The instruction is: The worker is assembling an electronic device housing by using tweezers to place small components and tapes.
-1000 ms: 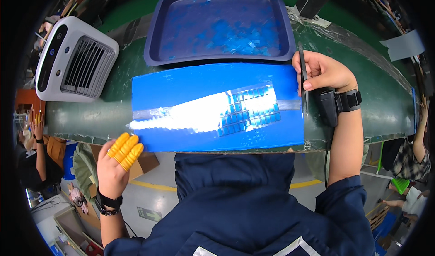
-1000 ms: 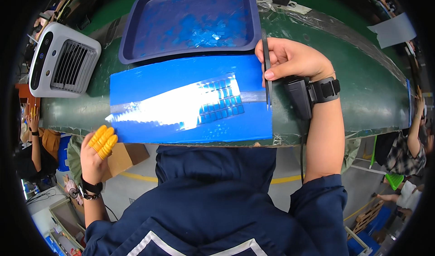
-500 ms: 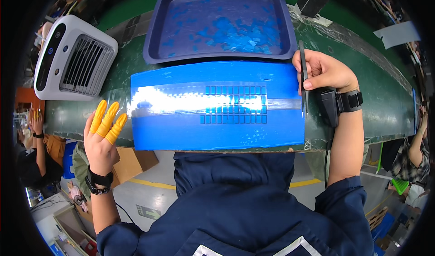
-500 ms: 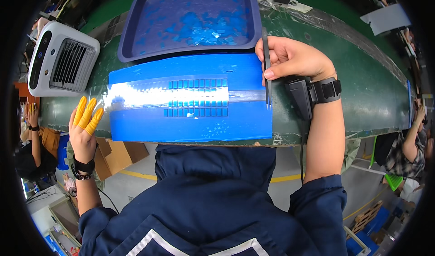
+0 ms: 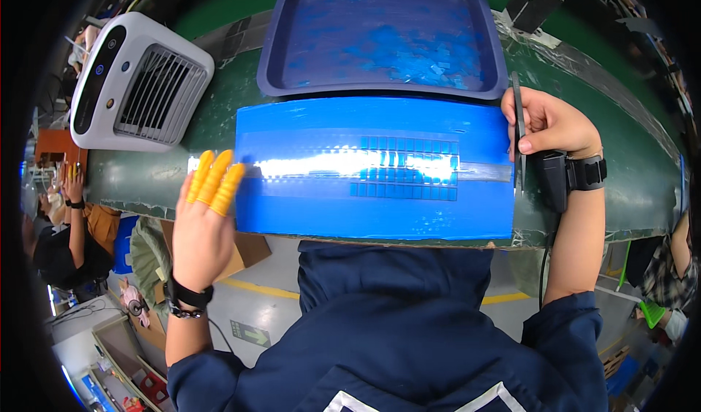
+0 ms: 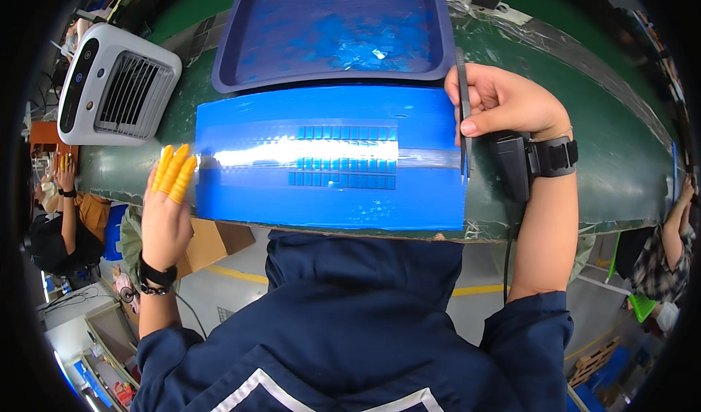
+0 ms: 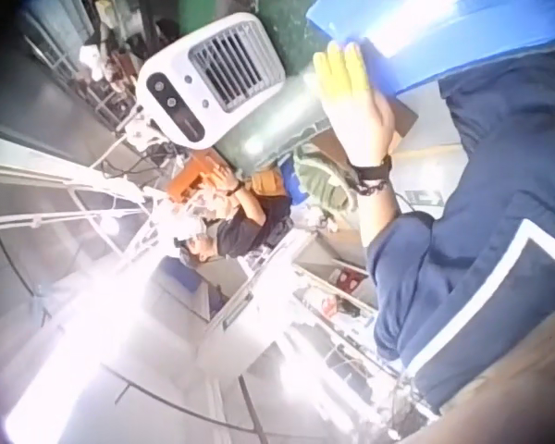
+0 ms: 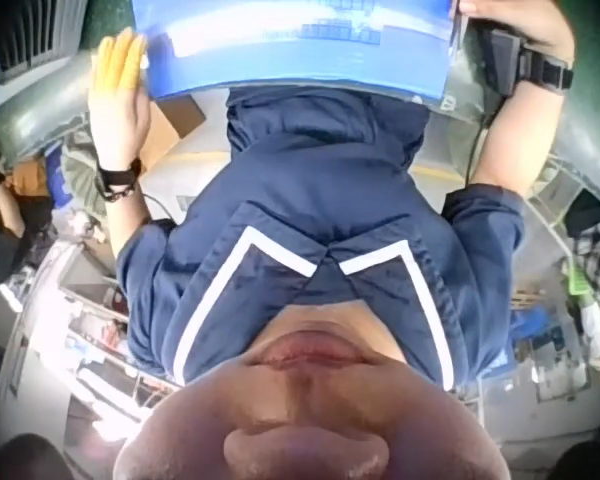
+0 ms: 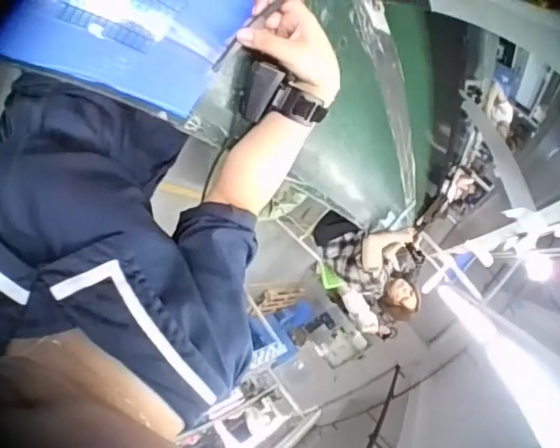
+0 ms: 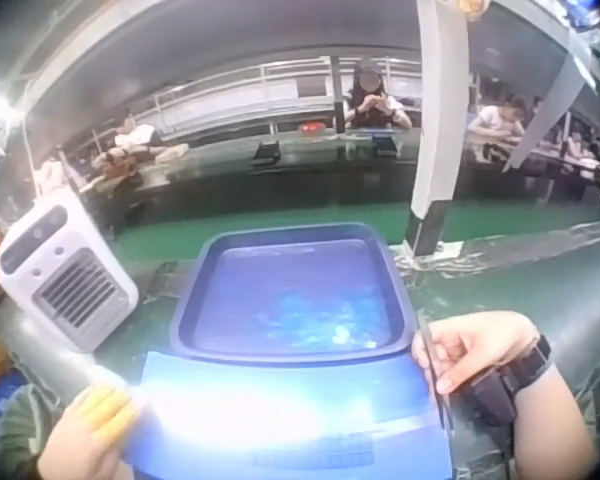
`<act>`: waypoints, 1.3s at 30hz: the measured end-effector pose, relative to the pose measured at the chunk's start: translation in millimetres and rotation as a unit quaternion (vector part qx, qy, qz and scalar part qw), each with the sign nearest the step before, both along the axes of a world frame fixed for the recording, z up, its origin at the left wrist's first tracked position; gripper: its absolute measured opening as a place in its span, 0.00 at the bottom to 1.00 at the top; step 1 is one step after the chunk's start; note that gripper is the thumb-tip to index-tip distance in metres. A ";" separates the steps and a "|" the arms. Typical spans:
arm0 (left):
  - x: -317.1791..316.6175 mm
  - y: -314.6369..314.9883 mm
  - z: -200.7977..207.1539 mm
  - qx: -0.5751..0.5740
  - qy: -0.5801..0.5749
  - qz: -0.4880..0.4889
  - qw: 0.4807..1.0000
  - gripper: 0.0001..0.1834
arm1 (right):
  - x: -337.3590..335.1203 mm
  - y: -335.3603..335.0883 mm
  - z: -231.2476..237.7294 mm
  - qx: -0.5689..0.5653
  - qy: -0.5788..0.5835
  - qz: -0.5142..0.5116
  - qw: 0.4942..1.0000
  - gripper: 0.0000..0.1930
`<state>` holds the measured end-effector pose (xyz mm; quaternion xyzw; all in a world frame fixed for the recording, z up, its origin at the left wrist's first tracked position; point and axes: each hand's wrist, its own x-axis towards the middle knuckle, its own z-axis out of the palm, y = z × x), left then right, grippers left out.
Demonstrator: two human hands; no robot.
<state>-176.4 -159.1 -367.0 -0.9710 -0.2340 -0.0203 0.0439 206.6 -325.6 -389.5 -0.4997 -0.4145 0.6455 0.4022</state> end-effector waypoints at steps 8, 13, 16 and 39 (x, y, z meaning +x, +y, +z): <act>92.5 -83.0 -13.5 -0.158 -0.025 -0.078 0.984 0.42 | 0.9 1.6 -0.5 0.007 0.008 0.010 1.000 0.14; 107.4 -79.0 -43.7 -0.152 -0.061 -0.080 0.983 0.41 | -1.5 0.8 4.5 0.001 -0.006 0.005 1.000 0.14; 109.3 -80.1 -43.2 -0.162 -0.073 -0.080 0.981 0.42 | -0.9 -0.1 5.7 0.003 -0.032 0.018 0.999 0.15; 145.7 -125.8 -27.9 -0.190 -0.024 -0.160 0.968 0.41 | 7.9 0.0 1.2 0.162 -0.025 0.051 0.985 0.10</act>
